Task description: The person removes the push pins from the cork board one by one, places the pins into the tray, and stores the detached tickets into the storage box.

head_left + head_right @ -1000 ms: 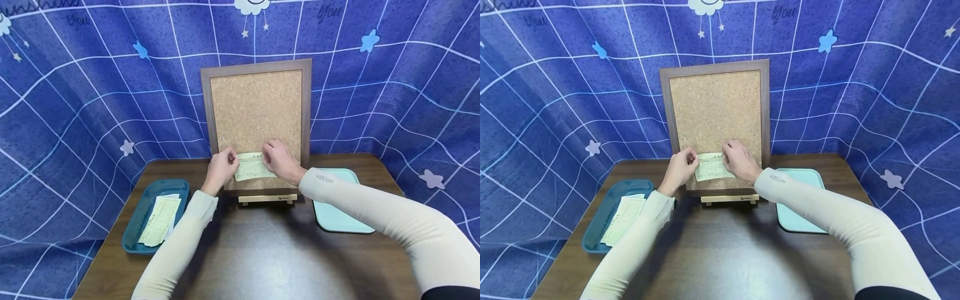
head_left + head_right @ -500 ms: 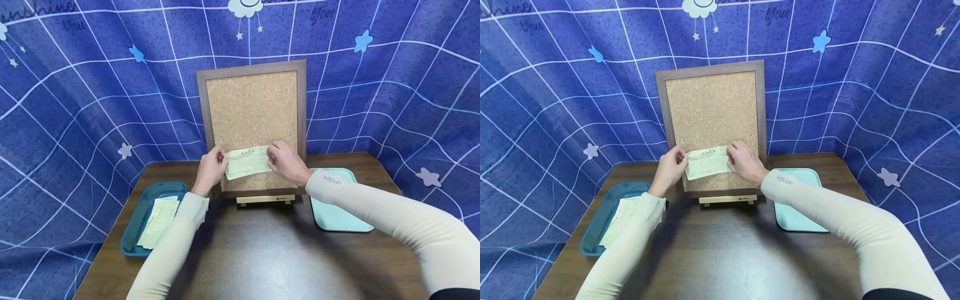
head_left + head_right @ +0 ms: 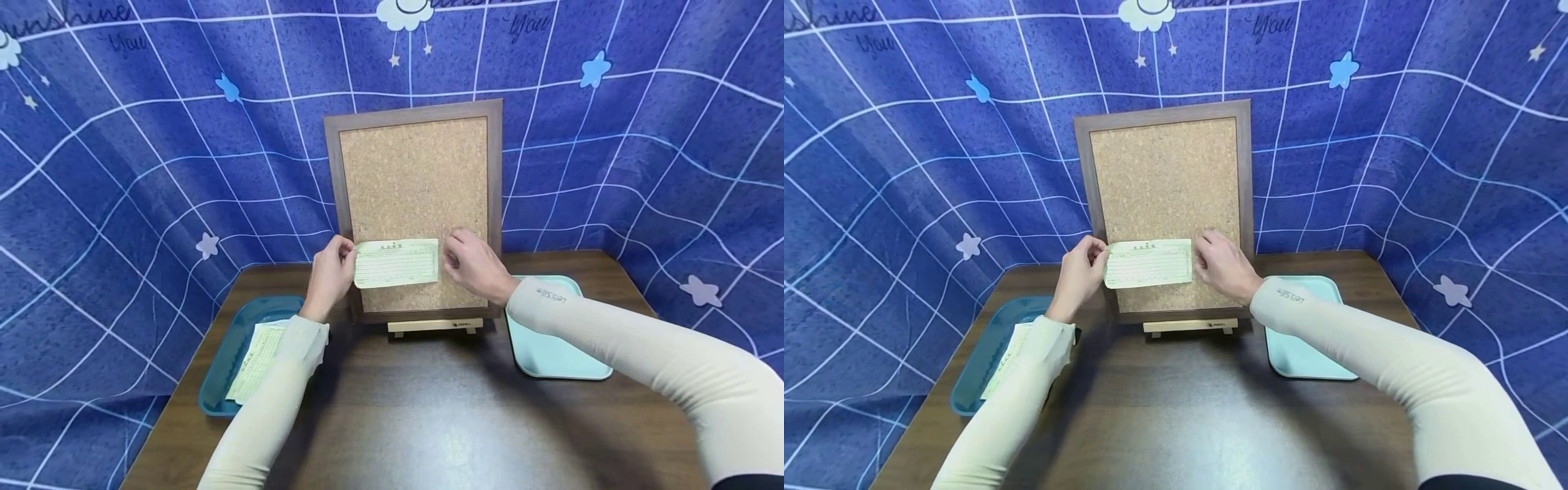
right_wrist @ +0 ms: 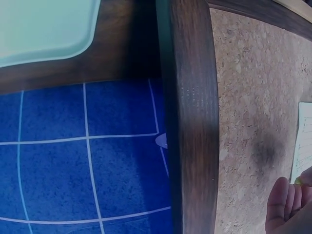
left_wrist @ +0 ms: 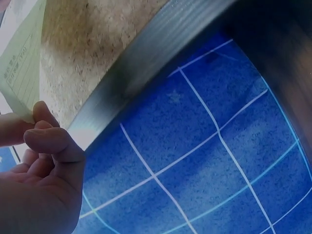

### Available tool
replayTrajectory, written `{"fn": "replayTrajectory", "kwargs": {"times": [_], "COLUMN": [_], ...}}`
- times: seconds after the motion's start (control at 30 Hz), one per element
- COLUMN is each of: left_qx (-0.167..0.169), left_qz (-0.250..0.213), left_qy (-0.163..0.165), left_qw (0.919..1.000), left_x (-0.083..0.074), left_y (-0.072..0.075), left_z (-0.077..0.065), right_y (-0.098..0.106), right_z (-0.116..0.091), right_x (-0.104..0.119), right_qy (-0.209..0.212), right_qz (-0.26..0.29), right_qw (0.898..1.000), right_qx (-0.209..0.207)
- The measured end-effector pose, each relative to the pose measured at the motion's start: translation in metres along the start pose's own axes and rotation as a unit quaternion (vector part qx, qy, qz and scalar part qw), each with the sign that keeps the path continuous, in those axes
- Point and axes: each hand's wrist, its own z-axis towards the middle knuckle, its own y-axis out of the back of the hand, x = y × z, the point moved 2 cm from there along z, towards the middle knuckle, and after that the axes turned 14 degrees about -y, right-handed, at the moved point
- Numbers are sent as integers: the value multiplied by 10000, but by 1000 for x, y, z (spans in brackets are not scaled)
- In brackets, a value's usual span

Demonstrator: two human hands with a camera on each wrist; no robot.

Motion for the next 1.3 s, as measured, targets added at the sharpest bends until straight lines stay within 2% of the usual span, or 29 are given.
{"fn": "replayTrajectory", "kwargs": {"times": [0.27, 0.6, 0.83, 1.1, 1.3], "left_qx": [-95, 82, 24, 69, 73], "left_qz": [-1, 83, 195, 426, 503], "left_qy": [41, 293, 326, 426, 498], "left_qw": [9999, 9995, 9993, 9982, 9975], "left_x": [6, 12, 16, 27, 34], "left_y": [11, 22, 31, 43, 57], "left_z": [-2, -6, -9, -17, -25], "right_y": [7, 20, 28, 37, 42], "right_z": [-1, -5, -9, -14, -18], "right_x": [-5, -18, -29, -42, -47], "right_qy": [-167, -123, -204, -144, -174], "right_qz": [0, -49, -71, 47, 39], "right_qw": [9998, 9998, 9997, 9992, 9994], "right_qx": [-93, -178, -117, -373, -303]}}
